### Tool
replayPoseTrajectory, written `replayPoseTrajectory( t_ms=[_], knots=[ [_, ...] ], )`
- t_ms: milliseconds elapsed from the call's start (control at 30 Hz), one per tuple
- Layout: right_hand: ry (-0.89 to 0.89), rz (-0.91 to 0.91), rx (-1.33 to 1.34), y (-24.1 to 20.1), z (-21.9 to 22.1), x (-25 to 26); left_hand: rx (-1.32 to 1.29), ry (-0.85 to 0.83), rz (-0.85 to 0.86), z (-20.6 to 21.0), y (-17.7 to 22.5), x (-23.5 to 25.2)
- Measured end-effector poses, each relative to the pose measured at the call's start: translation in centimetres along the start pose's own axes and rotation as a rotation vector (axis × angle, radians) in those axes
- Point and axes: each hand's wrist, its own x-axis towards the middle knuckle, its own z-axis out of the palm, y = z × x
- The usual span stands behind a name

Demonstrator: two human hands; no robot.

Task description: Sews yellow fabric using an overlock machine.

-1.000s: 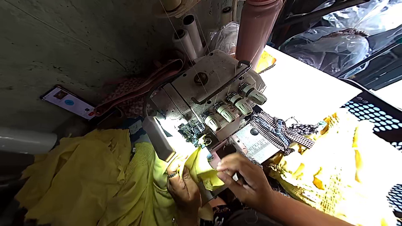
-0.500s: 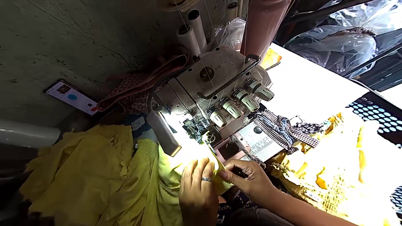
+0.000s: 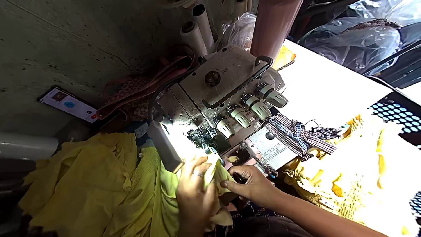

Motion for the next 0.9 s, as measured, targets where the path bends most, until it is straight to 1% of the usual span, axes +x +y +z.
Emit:
replayPoseTrajectory(
  t_ms=[67,100,133,200,300,367,433,500,533,600,667,733,800,833,900],
  knots=[
    [-0.035,0.050,0.073,0.1,0.2,-0.3,-0.265,-0.083,-0.059,-1.6,-2.1,1.1],
    [-0.032,0.056,0.094,0.1,0.4,-0.6,-0.323,-0.126,-0.090,-2.6,-2.6,1.5],
    [-0.020,0.059,0.108,0.0,0.6,-1.0,-0.300,-0.143,-0.113,-3.4,-2.6,1.6],
    [0.019,0.040,0.131,0.0,0.9,-1.7,-0.065,-0.100,-0.084,-4.0,-0.8,1.0],
    [0.080,-0.069,0.122,0.3,1.0,-2.7,0.286,-0.008,0.053,-2.5,2.6,-1.6],
    [0.096,-0.162,0.088,0.6,0.9,-3.1,0.383,0.052,0.091,-1.1,3.6,-3.4],
    [0.087,-0.223,0.049,0.7,0.7,-3.3,0.410,0.082,0.113,-0.3,3.7,-4.5],
    [0.083,-0.243,0.033,0.8,0.6,-3.3,0.348,0.057,0.090,-0.4,3.5,-4.9],
    [0.081,-0.234,0.042,0.9,0.6,-3.3,0.270,0.037,0.055,-0.5,3.3,-5.0],
    [0.078,-0.175,0.082,0.8,0.8,-3.4,0.066,0.034,-0.064,-0.3,2.5,-5.2],
    [0.064,-0.084,0.130,0.5,1.0,-3.4,-0.082,0.089,-0.196,-0.2,1.9,-5.2],
    [0.050,-0.013,0.160,0.4,1.1,-3.3,-0.056,0.178,-0.261,-0.7,1.8,-4.6],
    [0.049,0.003,0.141,0.7,1.1,-3.0,0.016,0.250,-0.309,-1.1,1.0,-3.6],
    [0.060,-0.013,0.110,1.2,1.1,-2.7,0.004,0.266,-0.337,-1.2,0.3,-2.9],
    [0.111,-0.052,0.031,2.2,1.5,-1.6,-0.073,0.244,-0.349,-1.3,-2.0,-1.4]
  ],
)
